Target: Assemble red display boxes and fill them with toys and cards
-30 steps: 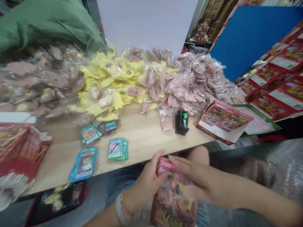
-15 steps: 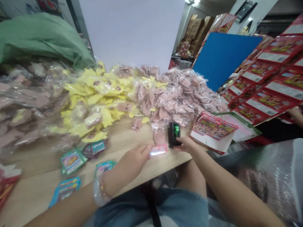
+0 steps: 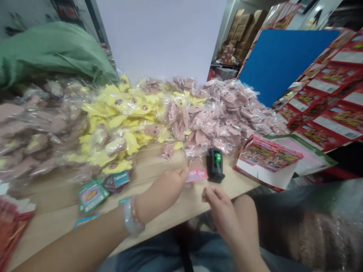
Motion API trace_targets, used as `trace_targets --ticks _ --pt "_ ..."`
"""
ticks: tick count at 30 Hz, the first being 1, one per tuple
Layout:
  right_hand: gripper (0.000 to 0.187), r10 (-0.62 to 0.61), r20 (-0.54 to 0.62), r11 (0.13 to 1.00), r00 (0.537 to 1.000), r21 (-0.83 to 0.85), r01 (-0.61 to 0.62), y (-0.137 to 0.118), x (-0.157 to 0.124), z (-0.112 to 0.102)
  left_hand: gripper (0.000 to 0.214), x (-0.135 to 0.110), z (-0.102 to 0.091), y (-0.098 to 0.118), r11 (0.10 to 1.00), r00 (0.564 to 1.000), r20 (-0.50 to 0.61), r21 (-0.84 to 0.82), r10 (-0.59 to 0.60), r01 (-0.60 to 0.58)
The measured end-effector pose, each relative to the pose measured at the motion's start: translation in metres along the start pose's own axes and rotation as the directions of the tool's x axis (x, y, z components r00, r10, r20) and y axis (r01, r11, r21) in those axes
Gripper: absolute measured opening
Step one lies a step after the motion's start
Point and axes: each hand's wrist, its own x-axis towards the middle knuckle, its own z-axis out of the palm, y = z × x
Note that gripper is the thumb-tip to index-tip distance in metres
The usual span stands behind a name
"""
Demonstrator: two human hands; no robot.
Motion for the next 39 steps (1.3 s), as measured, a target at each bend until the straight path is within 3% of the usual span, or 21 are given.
trace_targets --ticks 2,4,6,9,11,13,15,17,20,22,24,26,28,31,35,37,39 --pt "0.034 -0.003 -0.047 1.000 0.999 0.006 0.003 -0.003 -0.002 0.025 0.039 -0.001 0.000 0.007 0.999 1.000 0.011 0.039 -0.017 0.016" --pt "0.036 0.010 -0.088 1.000 0.996 -0.015 -0.012 -0.006 -0.005 0.035 0.036 -0.010 -0.005 0.019 0.999 1.000 -0.009 0.041 -0.026 0.027" --pt "0.033 -0.001 -0.154 0.997 0.988 -0.072 -0.011 -0.011 -0.015 0.027 0.035 -0.026 -0.021 0.035 1.000 0.998 -0.062 -0.022 -0.006 0.004" --pt "0.053 -0.228 -0.226 0.925 0.947 -0.355 0.139 -0.027 -0.033 -0.002 0.034 -0.053 -0.062 0.053 0.980 0.993 -0.116 -0.192 0.031 -0.053" --pt "0.057 -0.295 -0.025 0.852 0.955 -0.460 0.251 -0.035 -0.037 -0.010 0.032 -0.069 -0.088 0.045 0.959 0.994 -0.103 -0.274 0.039 -0.066" --pt "0.045 -0.223 0.189 0.835 0.956 -0.469 0.287 -0.029 -0.029 0.000 0.031 -0.089 -0.101 0.016 0.962 0.990 -0.131 -0.274 -0.052 0.014" --pt "0.039 -0.171 0.244 0.801 0.954 -0.530 0.279 -0.011 -0.013 0.025 0.031 -0.116 -0.094 -0.028 0.951 0.934 -0.204 -0.169 -0.292 0.260" --pt "0.039 -0.183 0.239 0.705 0.954 -0.644 0.296 0.010 0.005 0.052 0.024 -0.148 -0.071 -0.074 0.876 0.858 -0.186 -0.029 -0.478 0.482" --pt "0.039 -0.242 0.325 0.543 0.914 -0.735 0.405 0.025 0.021 0.094 0.016 -0.186 -0.022 -0.120 0.801 0.793 -0.158 0.015 -0.589 0.598" --pt "0.036 -0.274 0.512 0.392 0.814 -0.713 0.581 0.022 0.024 0.128 0.013 -0.194 0.004 -0.135 0.780 0.771 -0.169 0.013 -0.615 0.625" --pt "0.029 -0.212 0.735 0.250 0.644 -0.596 0.763 0.017 0.029 0.170 0.019 -0.192 0.019 -0.144 0.766 0.756 -0.176 0.017 -0.630 0.642" --pt "0.021 -0.107 0.864 0.154 0.492 -0.474 0.867 0.017 0.038 0.210 0.019 -0.186 0.021 -0.155 0.770 0.762 -0.155 0.015 -0.629 0.638" --pt "0.019 -0.033 0.908 0.072 0.417 -0.414 0.907 0.021 0.050 0.240 0.015 -0.184 0.017 -0.167 0.792 0.788 -0.110 0.002 -0.606 0.610" --pt "0.024 0.029 0.931 -0.027 0.365 -0.364 0.931 0.029 0.066 0.258 0.008 -0.189 0.011 -0.176 0.816 0.813 -0.070 -0.030 -0.578 0.578" --pt "0.026 0.024 0.933 -0.104 0.360 -0.356 0.929 0.033 0.067 0.258 0.020 -0.194 0.017 -0.165 0.759 0.748 -0.144 -0.044 -0.648 0.650" --pt "0.026 0.018 0.933 -0.109 0.361 -0.357 0.928 0.034 0.064 0.257 0.020 -0.195 0.020 -0.158 0.732 0.715 -0.176 -0.053 -0.677 0.680" --pt "0.023 0.030 0.933 -0.089 0.357 -0.354 0.931 0.036 0.062 0.256 0.018 -0.197 0.020 -0.156 0.733 0.713 -0.180 -0.076 -0.677 0.676"
